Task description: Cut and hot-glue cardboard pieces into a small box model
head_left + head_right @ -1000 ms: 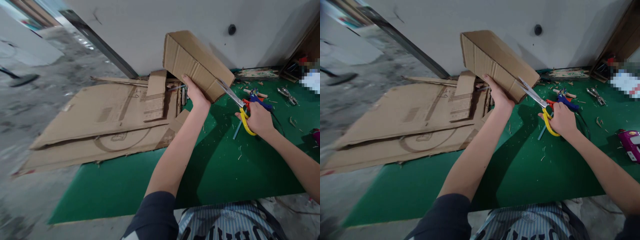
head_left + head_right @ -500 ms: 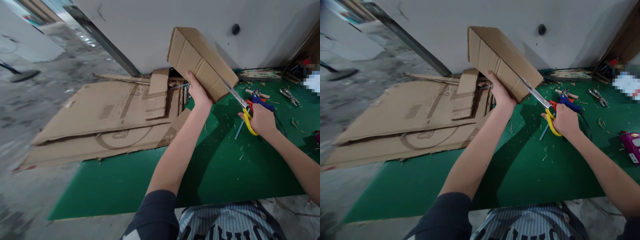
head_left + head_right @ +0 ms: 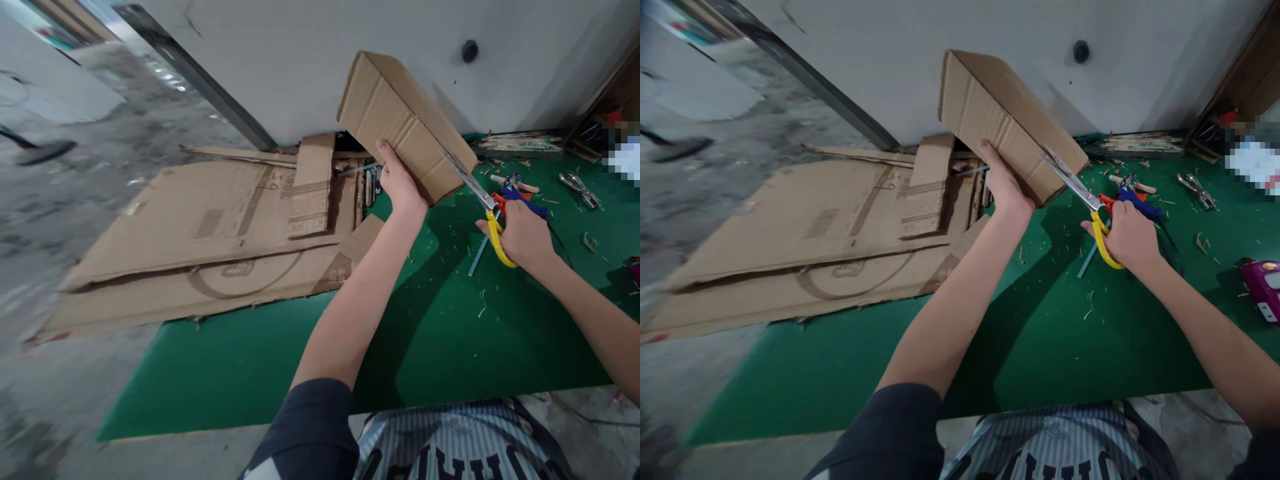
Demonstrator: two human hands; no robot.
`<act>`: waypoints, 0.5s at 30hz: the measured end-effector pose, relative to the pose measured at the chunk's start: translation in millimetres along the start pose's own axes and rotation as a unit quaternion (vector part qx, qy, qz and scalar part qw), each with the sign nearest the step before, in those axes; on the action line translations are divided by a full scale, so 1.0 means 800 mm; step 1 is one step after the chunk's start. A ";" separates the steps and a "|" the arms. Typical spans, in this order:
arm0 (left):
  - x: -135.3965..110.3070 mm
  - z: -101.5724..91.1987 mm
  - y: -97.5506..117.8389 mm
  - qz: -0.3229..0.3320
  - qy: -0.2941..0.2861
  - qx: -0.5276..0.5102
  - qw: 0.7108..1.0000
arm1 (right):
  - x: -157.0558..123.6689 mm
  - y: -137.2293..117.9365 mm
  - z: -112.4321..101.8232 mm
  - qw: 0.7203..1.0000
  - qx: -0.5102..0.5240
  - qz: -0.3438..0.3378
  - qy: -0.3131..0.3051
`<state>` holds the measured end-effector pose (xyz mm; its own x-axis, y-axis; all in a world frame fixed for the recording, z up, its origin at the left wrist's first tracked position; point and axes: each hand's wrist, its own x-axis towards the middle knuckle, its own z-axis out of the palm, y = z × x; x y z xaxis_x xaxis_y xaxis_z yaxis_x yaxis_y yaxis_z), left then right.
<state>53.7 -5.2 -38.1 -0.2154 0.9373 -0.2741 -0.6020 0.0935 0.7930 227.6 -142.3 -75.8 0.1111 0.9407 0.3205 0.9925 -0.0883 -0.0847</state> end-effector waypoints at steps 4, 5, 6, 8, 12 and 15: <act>-0.004 0.002 0.006 0.002 -0.006 0.005 1.000 | 0.002 0.002 -0.001 1.000 -0.010 -0.010 0.018; -0.005 0.002 0.007 0.000 -0.006 0.003 1.000 | 0.002 0.002 0.000 1.000 -0.014 -0.013 0.024; -0.006 0.002 0.007 -0.001 -0.005 0.001 1.000 | 0.003 0.002 0.000 0.999 -0.018 -0.017 0.028; -0.009 0.003 0.006 0.004 -0.008 -0.004 1.000 | 0.003 0.002 0.000 0.999 -0.031 -0.024 0.026; -0.016 0.005 0.001 0.016 -0.029 -0.013 0.999 | 0.004 0.000 -0.006 0.998 -0.055 -0.026 0.019; -0.013 0.005 0.000 0.016 -0.021 -0.019 0.999 | 0.005 0.003 -0.008 0.998 -0.052 -0.010 0.027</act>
<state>59.2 -13.9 -33.3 -0.2043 0.9527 -0.2251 -0.6244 0.0503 0.7795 230.5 -140.6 -68.9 0.0916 0.9234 0.3727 0.9941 -0.1066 0.0196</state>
